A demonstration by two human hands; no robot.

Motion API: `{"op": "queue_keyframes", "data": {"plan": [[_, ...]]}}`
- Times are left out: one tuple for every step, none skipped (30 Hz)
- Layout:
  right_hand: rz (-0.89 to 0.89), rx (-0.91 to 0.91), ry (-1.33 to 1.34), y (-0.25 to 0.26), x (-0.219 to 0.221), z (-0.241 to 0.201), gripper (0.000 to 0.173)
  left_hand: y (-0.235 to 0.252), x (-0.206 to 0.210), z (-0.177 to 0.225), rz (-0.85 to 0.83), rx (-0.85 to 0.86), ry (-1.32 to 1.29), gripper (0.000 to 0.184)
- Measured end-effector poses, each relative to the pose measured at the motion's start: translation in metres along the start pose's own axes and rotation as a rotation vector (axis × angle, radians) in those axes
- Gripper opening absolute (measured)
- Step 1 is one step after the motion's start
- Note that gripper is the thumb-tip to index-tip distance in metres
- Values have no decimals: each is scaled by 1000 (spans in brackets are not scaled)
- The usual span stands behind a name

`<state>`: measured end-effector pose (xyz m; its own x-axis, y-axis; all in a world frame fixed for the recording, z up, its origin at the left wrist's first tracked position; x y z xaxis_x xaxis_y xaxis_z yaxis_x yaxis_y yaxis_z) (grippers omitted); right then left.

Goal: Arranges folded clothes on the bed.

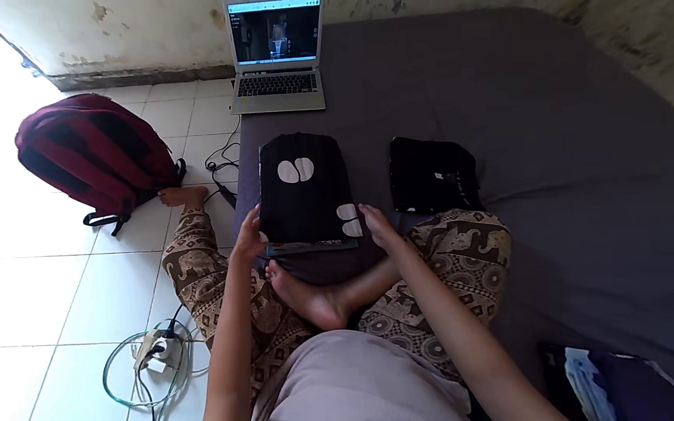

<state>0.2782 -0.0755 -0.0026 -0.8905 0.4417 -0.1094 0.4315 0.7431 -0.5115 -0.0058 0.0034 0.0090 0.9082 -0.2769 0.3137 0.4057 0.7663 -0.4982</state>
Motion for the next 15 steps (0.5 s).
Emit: {"op": "queue_keyframes", "data": {"plan": [[-8, 20, 3, -1, 1, 2, 44, 10, -2, 1, -13, -12, 0, 53], [-19, 31, -1, -2, 2, 3, 42, 18, -3, 3, -17, -30, -9, 49], [-33, 39, -4, -3, 2, 4, 41, 26, -2, 6, -6, -38, -9, 43], [-49, 40, -5, -3, 2, 5, 41, 32, -1, 9, 14, -30, -3, 38], [-71, 37, -11, -3, 3, 5, 42, 36, 1, 12, 34, -15, 3, 33], [-102, 38, -25, -3, 4, 5, 44, 40, 3, 15, 40, -3, 2, 29], [-143, 38, -46, -3, 6, 4, 46, 44, 5, 19, 35, 7, 3, 25], [-187, 31, -64, -4, 10, 1, 45, 46, 7, 23, 27, 14, 20, 23], [-218, 15, -84, -5, 14, -2, 44, 48, 10, 26, 16, 20, 44, 22], [-239, 2, -97, -3, 18, -4, 43, 49, 11, 29, 11, 23, 63, 22], [-256, -5, -92, -1, 22, -7, 42, 51, 12, 31, 6, 31, 68, 23], [-268, -5, -68, 1, 25, -10, 42, 53, 11, 33, 7, 44, 65, 24], [-272, -1, -32, 4, 28, -13, 43, 56, 10, 35, 13, 65, 53, 25], [-261, 2, 8, 7, 30, -15, 43, 59, 8, 36, 26, 88, 37, 26], [-244, 7, 50, 10, 32, -17, 42, 63, 5, 37, 42, 116, 21, 27]]}}
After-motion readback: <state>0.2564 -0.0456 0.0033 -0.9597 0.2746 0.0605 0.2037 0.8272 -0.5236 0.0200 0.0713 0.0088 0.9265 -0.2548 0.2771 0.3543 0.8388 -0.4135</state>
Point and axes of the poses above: each hand's wrist, its own y-axis towards the middle knuckle, its own x-axis out of the palm, z = x × y, the point moved 6 cm from there along y, towards the middle knuckle, and after that the axes turned 7 degrees about y, right-handed, at the moved point
